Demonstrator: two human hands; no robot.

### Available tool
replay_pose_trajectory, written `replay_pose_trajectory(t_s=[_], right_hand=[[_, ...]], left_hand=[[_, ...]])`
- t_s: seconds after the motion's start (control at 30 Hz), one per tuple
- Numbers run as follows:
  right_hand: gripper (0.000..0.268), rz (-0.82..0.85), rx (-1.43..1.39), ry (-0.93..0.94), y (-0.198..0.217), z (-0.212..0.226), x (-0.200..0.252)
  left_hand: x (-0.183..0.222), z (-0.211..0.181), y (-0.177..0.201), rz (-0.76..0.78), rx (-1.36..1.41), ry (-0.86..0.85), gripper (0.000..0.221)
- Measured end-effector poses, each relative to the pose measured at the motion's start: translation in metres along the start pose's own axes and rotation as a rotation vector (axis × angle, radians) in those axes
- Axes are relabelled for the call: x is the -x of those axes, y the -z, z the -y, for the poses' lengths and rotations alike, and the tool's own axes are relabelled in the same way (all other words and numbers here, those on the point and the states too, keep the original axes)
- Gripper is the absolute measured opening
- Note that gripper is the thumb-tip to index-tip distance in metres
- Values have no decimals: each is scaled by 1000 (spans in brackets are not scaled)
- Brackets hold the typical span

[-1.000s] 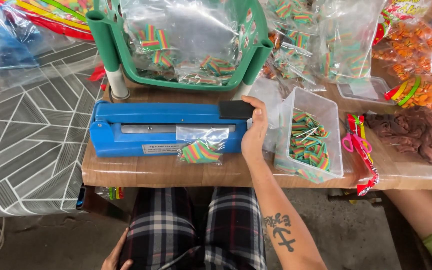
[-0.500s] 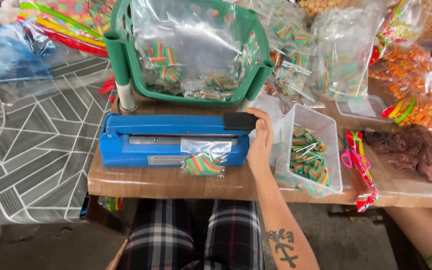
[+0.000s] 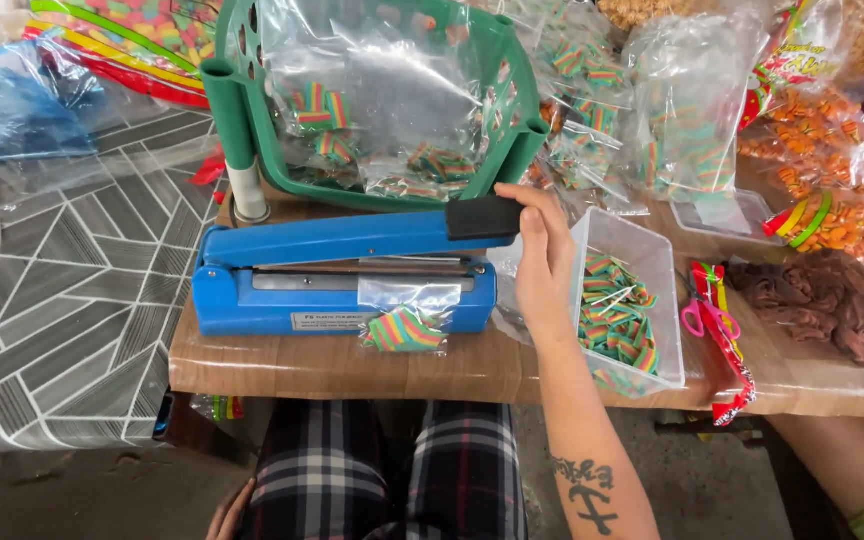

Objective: The person fills small plastic bags with colorful snack items, seals them using a blue heat sealer, and places the finished packets aside.

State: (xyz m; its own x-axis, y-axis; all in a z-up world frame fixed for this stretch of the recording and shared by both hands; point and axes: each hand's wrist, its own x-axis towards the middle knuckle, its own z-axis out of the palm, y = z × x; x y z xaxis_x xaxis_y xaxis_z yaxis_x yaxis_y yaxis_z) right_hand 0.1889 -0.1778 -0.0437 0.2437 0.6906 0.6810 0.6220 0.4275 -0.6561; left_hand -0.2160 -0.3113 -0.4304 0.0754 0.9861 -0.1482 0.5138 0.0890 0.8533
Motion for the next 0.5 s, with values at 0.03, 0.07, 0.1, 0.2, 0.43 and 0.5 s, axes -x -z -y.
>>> replay_pose_trajectory(t_s=[0.03, 0.07, 0.1, 0.2, 0.43, 0.5], right_hand=[[47, -2, -1, 2, 1, 0, 0], [49, 16, -27, -30, 1, -1, 1], [53, 34, -54, -62, 1, -1, 2], [55, -9, -101, -82, 1, 2, 0], [48, -142, -288, 70, 4, -4, 15], [44, -213, -219, 46, 1, -16, 35]], left_hand=[[-9, -9, 5, -2, 0, -3, 57], [-18, -17, 10, -16, 64, -273, 63], [-27, -26, 15, -34, 129, -544, 79], [-69, -166, 82, -106, -285, -1151, 67], [-197, -455, 151, -526, -217, -1544, 18], [-267, -492, 145, -506, -499, -1243, 13]])
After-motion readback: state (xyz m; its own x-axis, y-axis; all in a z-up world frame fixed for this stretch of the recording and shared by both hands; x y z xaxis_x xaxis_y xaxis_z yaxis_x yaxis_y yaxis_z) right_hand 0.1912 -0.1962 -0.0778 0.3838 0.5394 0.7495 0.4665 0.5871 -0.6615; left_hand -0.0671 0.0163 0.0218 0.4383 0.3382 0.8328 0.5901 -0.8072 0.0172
